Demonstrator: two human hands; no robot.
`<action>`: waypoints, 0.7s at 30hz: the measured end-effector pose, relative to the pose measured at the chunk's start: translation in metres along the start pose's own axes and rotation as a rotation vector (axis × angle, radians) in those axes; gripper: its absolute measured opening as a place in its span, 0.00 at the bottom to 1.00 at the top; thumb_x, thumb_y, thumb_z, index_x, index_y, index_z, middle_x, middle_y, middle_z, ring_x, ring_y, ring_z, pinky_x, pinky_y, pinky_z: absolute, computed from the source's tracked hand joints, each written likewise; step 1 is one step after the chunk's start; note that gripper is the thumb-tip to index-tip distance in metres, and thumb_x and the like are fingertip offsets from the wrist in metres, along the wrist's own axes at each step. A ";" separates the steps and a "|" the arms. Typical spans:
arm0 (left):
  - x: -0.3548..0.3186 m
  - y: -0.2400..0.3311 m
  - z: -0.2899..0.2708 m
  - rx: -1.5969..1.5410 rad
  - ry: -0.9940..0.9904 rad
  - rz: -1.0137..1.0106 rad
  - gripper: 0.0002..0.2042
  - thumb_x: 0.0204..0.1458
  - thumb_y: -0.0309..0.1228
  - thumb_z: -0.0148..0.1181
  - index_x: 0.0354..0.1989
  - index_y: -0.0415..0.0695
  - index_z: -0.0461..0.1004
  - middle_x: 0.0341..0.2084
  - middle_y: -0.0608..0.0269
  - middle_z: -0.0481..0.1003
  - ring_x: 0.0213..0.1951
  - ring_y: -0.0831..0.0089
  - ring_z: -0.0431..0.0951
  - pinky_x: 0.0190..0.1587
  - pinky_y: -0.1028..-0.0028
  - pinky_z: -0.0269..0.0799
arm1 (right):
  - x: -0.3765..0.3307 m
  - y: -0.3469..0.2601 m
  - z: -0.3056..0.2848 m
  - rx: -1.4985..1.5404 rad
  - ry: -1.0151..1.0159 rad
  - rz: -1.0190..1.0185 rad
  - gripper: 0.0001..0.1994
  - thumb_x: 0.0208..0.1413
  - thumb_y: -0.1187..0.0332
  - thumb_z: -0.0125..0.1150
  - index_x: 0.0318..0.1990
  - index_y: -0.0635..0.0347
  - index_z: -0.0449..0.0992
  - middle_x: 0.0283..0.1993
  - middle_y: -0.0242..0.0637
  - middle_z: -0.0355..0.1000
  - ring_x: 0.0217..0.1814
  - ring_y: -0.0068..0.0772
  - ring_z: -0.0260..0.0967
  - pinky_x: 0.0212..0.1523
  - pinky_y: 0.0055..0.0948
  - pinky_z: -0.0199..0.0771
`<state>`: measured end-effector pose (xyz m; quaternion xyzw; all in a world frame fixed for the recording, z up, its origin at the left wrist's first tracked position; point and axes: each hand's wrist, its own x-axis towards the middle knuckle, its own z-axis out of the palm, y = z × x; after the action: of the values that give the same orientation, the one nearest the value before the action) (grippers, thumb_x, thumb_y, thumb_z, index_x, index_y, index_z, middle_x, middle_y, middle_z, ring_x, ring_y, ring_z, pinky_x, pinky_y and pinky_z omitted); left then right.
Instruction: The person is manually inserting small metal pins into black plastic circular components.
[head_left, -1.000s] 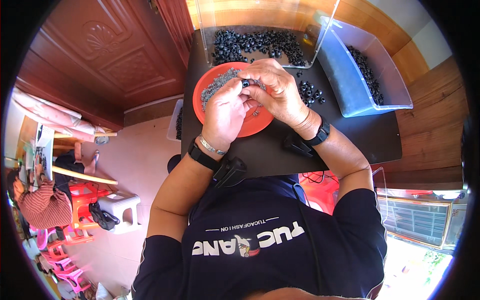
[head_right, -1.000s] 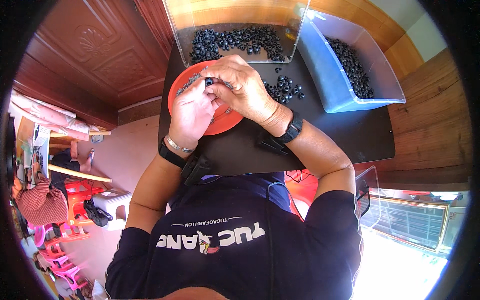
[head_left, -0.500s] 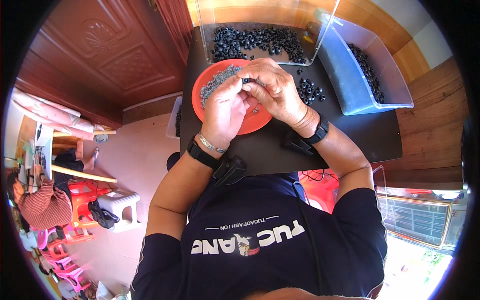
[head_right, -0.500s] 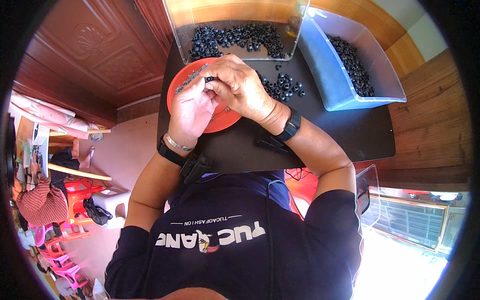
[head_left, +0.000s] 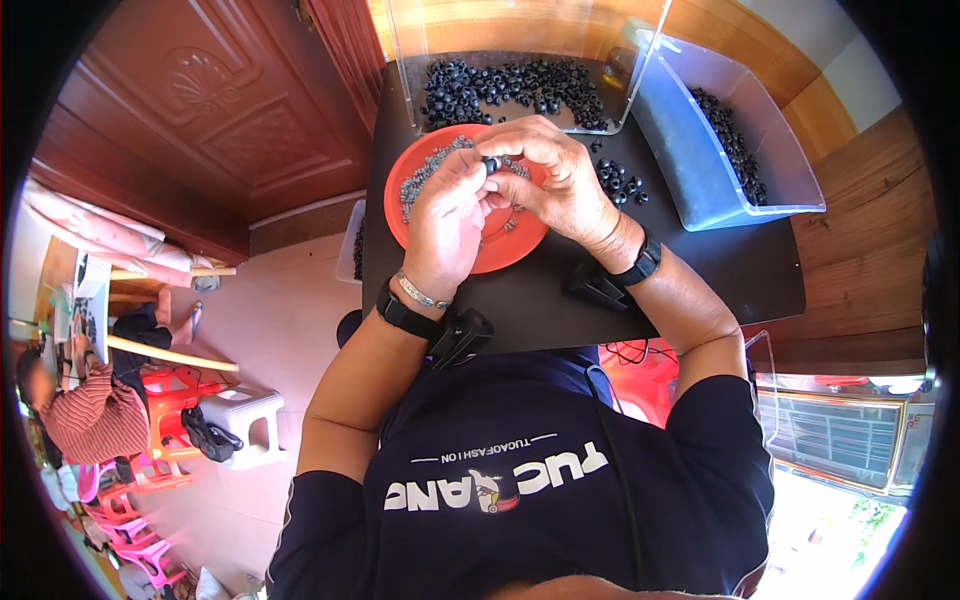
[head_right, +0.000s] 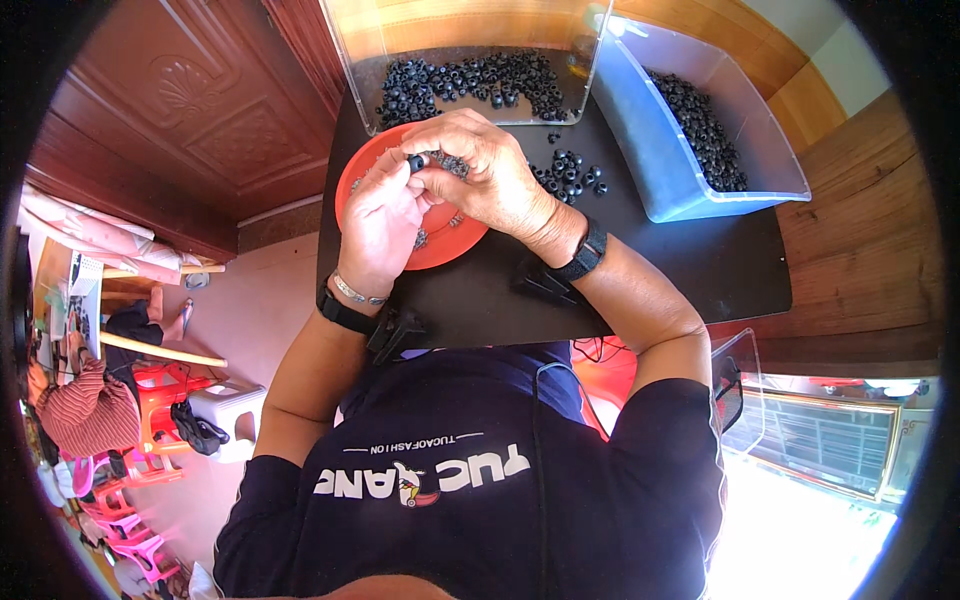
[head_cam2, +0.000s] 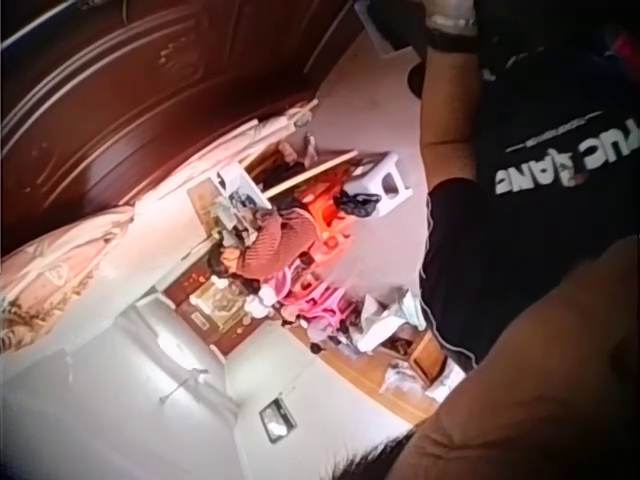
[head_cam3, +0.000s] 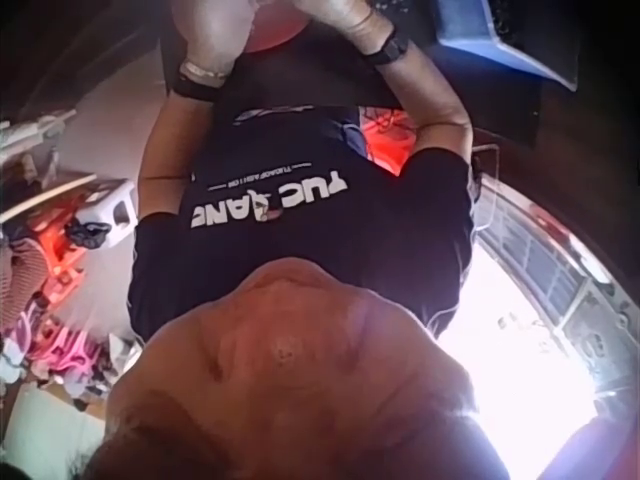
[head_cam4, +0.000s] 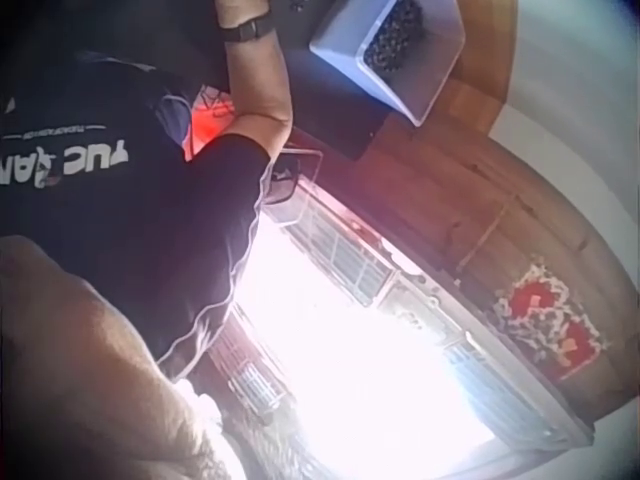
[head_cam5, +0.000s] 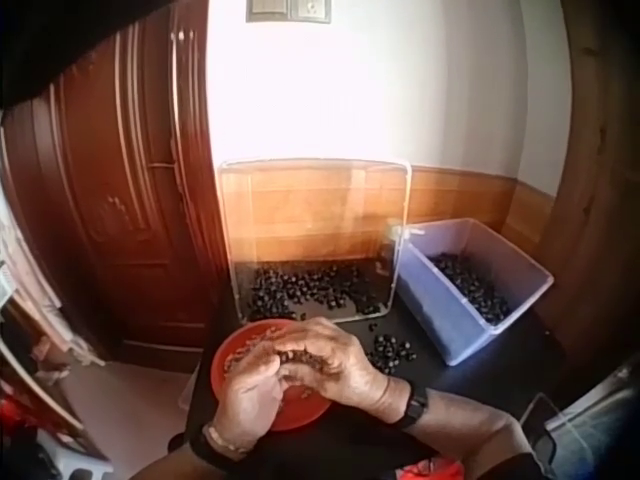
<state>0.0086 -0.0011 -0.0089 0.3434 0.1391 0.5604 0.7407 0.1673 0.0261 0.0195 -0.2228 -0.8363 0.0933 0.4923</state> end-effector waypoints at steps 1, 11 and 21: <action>0.000 0.000 0.001 0.002 0.008 -0.008 0.12 0.59 0.33 0.47 0.48 0.43 0.69 0.38 0.68 0.72 0.40 0.79 0.71 0.45 0.73 0.66 | 0.001 -0.002 -0.001 -0.002 0.001 0.000 0.19 0.42 0.77 0.69 0.45 0.57 0.75 0.44 0.34 0.75 0.43 0.33 0.72 0.44 0.31 0.74; 0.001 -0.003 -0.004 0.005 -0.012 -0.027 0.12 0.59 0.34 0.45 0.45 0.41 0.71 0.41 0.62 0.73 0.44 0.71 0.73 0.49 0.68 0.69 | -0.001 -0.012 -0.002 -0.157 -0.035 0.050 0.11 0.46 0.73 0.64 0.39 0.59 0.75 0.39 0.38 0.74 0.42 0.44 0.71 0.44 0.37 0.72; 0.003 0.002 -0.010 0.040 0.048 -0.084 0.12 0.59 0.36 0.45 0.40 0.42 0.71 0.33 0.62 0.73 0.37 0.69 0.74 0.42 0.71 0.67 | 0.045 -0.043 -0.116 -0.836 0.358 0.369 0.14 0.44 0.75 0.60 0.42 0.61 0.76 0.46 0.49 0.72 0.50 0.48 0.68 0.52 0.37 0.69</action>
<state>0.0026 0.0054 -0.0141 0.3385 0.1821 0.5340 0.7530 0.2367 0.0012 0.1285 -0.5584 -0.6510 -0.2042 0.4719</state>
